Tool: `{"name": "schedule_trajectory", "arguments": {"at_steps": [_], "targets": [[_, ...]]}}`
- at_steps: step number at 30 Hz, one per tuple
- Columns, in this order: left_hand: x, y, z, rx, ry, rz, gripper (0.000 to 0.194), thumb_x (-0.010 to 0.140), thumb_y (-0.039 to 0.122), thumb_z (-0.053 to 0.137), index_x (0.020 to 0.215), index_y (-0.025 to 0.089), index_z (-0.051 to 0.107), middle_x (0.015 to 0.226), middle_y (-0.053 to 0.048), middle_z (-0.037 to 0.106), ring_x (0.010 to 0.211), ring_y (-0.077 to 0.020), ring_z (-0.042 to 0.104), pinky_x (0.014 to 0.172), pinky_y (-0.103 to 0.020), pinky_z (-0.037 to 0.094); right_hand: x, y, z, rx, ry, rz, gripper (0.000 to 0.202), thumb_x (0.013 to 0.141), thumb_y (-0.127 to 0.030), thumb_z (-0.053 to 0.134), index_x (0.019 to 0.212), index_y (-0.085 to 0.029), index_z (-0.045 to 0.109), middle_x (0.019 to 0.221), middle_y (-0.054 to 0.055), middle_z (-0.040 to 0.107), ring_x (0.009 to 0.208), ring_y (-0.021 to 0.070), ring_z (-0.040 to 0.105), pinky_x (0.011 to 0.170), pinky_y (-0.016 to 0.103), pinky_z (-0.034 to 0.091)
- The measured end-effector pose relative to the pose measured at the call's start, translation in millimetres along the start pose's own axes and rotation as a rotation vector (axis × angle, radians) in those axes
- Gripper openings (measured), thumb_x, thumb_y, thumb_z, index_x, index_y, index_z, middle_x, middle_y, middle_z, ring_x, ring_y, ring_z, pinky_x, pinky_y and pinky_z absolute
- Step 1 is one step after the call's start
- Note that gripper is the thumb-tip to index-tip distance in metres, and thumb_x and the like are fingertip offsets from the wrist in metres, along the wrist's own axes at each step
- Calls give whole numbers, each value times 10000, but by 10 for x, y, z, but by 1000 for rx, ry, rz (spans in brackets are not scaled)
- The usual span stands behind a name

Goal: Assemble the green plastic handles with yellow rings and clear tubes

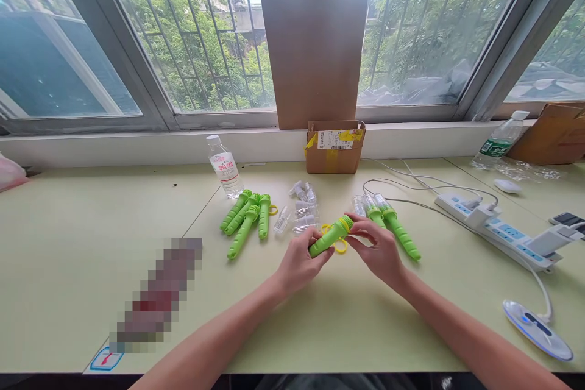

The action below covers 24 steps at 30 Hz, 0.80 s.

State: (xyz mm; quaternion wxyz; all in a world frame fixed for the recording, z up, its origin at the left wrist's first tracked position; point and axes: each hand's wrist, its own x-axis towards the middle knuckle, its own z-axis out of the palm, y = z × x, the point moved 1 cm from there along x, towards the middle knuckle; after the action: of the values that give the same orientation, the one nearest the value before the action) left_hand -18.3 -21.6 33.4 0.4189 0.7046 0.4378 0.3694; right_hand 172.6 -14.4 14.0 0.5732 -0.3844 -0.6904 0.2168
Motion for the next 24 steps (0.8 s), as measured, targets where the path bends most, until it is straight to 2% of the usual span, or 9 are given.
{"name": "schedule_trajectory", "arguments": {"at_steps": [5,8,12,14,20,24], "targets": [[-12,52,12,-159,-32,-142,309,778,448,634,840,192,473,618,34,561,464,-88,484,402,-189,371,2,-2,3,4,-8,-9,68,836,-235,640,901,-231,618,1170,76,652,1071,252,638,842,431,612],[-4,45,13,-212,-62,-178,343,772,479,638,837,184,476,609,28,583,416,-79,484,386,-186,376,8,-16,9,-13,-18,-25,75,844,-226,626,917,-234,612,1153,73,654,1101,253,621,825,424,619],[23,0,13,-230,-162,-197,365,812,518,577,893,166,533,648,1,613,424,-81,501,399,-190,375,17,-17,20,-25,-41,-25,102,842,-222,627,938,-232,593,1158,77,644,1119,248,608,821,423,619],[36,-17,12,-206,-187,-188,378,830,527,547,898,156,572,639,6,590,430,-73,476,401,-188,349,23,-5,21,-17,-49,-15,108,841,-215,627,939,-228,586,1157,80,641,1125,243,604,825,415,618],[38,-10,8,-193,-152,-156,401,854,532,514,896,145,611,543,62,402,464,-58,345,436,-190,282,29,33,12,-11,-36,-4,73,831,-187,632,881,-221,591,1126,76,653,1086,229,623,825,391,617],[23,22,3,-215,-142,-221,386,810,533,584,931,167,568,535,81,398,450,-53,329,435,-188,252,22,25,16,-18,-28,-7,78,823,-181,645,876,-221,603,1124,72,655,1035,219,642,821,390,617]]}}
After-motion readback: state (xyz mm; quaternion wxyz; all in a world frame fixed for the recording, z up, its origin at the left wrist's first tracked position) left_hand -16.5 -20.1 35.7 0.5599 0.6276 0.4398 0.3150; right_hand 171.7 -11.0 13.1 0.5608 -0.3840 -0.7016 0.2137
